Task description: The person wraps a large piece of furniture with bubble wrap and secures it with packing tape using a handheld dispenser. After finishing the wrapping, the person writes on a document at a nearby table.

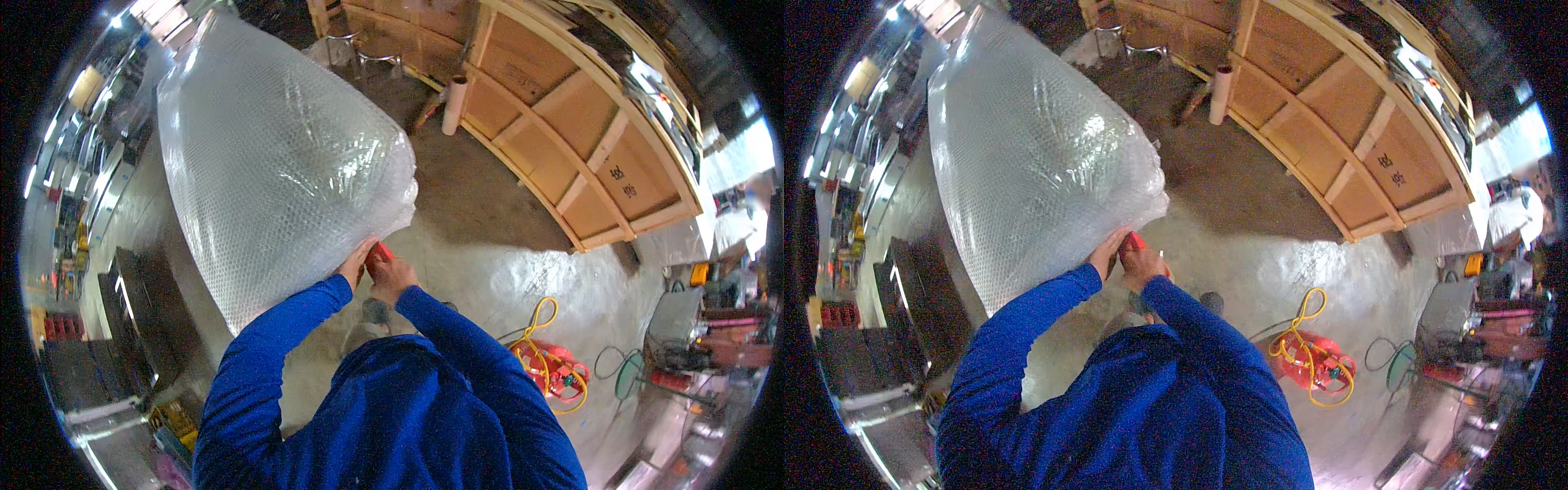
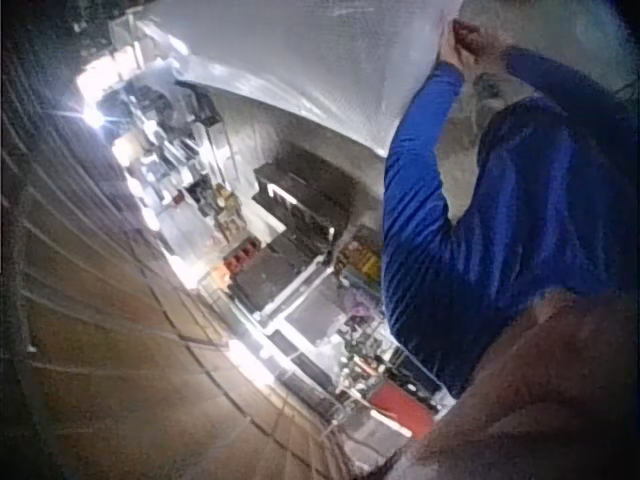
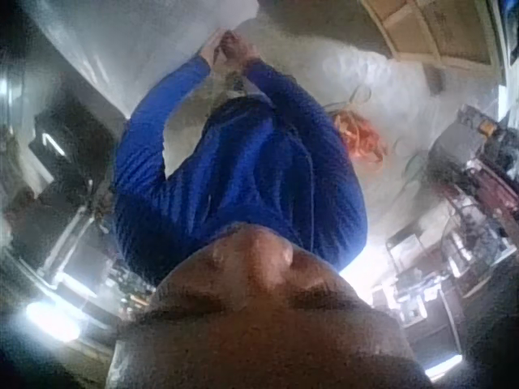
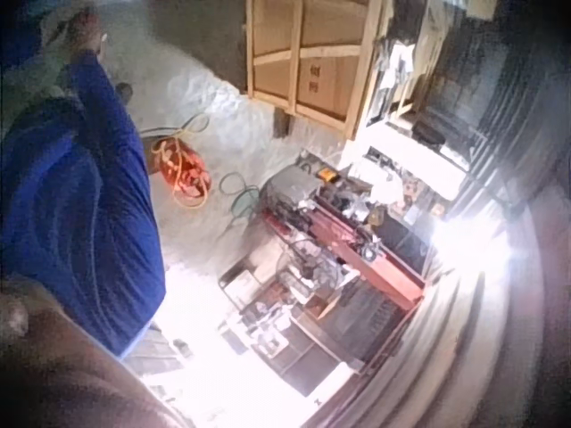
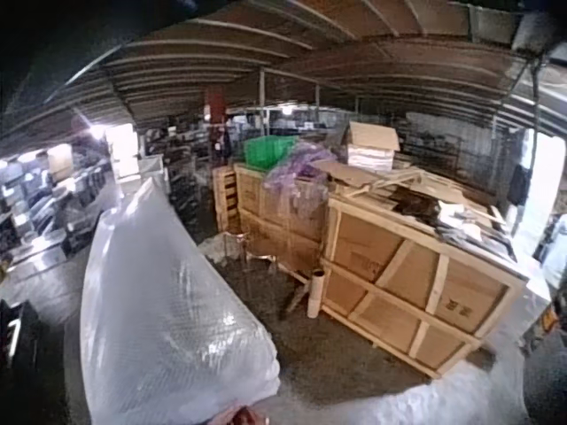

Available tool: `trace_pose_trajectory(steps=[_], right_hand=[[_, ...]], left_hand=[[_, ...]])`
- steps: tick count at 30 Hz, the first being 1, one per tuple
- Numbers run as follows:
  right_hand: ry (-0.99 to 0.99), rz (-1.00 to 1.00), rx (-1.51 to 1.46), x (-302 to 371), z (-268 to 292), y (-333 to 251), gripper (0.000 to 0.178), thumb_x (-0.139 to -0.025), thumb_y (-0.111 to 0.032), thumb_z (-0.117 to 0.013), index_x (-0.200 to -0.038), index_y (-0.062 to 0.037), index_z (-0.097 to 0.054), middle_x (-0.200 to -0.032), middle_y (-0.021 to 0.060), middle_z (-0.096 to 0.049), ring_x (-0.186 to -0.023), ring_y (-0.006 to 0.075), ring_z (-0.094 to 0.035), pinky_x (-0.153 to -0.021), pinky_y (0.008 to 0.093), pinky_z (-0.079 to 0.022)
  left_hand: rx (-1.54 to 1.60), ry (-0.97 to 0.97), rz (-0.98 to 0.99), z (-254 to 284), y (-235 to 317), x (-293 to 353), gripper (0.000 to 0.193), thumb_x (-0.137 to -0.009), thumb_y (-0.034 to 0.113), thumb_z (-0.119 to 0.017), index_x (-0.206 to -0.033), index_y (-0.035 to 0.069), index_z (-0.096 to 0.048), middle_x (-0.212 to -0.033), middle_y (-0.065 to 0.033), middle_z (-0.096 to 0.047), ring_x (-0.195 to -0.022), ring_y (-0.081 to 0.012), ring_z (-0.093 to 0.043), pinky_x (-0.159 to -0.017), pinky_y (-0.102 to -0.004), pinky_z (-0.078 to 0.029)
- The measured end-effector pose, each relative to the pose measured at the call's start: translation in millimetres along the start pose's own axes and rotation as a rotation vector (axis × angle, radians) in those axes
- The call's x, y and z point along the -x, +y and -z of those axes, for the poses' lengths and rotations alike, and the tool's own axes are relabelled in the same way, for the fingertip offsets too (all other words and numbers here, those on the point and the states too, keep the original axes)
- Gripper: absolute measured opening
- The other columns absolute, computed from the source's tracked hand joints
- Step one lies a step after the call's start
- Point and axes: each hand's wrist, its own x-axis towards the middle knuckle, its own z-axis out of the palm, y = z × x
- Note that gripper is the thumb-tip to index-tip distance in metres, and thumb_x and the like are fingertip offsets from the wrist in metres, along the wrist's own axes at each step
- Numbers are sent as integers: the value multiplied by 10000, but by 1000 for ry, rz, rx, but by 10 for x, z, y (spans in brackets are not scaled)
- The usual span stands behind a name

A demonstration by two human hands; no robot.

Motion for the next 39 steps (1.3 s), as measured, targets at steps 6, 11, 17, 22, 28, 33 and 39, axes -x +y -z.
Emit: trace_pose_trajectory(steps=[6, 11, 17, 22, 28, 33, 39], right_hand=[[-196, -153, -32, 503, -414, 286, 378, -727, -292, -651, -1053, -100, -657, -963, 185, -712, -894, 340, -705, -786, 463, -569], [220, -422, -318, 1592, -423, 269, 673, -715, -395, -723, -1346, -215, -571, -972, 209, -675, -857, 394, -688, -756, 471, -564], [423, -178, -505, 2040, -438, -229, 802, -695, -386, -785, -1440, -295, -504, -948, 172, -617, -800, 389, -654, -734, 468, -552], [425, 55, -452, 2066, -476, -463, 818, -680, -374, -801, -1440, -310, -503, -937, 160, -621, -791, 380, -658, -716, 472, -557], [549, 155, -475, 2106, -254, -837, 785, -713, -379, -785, -1442, -308, -501, -894, 161, -599, -748, 374, -655, -692, 457, -561], [605, 209, -439, 1965, 14, -1263, 811, -724, -368, -773, -1470, -304, -461, -911, 161, -578, -733, 375, -651, -651, 466, -554], [554, 208, -511, 1913, 200, -1808, 790, -736, -369, -757, -1465, -299, -464, -958, 187, -606, -741, 383, -660, -641, 464, -552]], left_hand=[[113, 10, -61, -222, 352, -337, 683, -1010, 367, -335, -1557, -6, -168, -1657, -109, -100, -1530, -279, -49, -1232, -489, 48], [1587, -95, -149, 26, 423, -277, 665, -990, 524, -418, -1400, 3, -465, -1404, -125, -528, -1305, -300, -489, -1116, -523, -323], [3031, -451, -307, 121, 368, 644, 482, -971, 515, -550, -1101, 72, -689, -942, -41, -699, -837, -152, -666, -748, -333, -538], [3039, -21, -101, 28, 424, 1107, 418, -981, 412, -589, -1113, 28, -688, -913, -15, -706, -759, -143, -676, -625, -298, -550], [2247, 505, 439, 31, -57, 1729, 325, -965, 286, -602, -897, -6, -727, -747, -128, -721, -688, -158, -683, -651, -325, -537], [2195, 599, 573, -177, -414, 2161, 287, -953, 244, -613, -855, -5, -716, -718, -95, -704, -648, -134, -653, -622, -323, -527], [2076, 653, 703, -775, -990, 2681, 264, -928, 237, -638, -814, 4, -688, -657, -83, -653, -634, -142, -642, -597, -343, -510]])
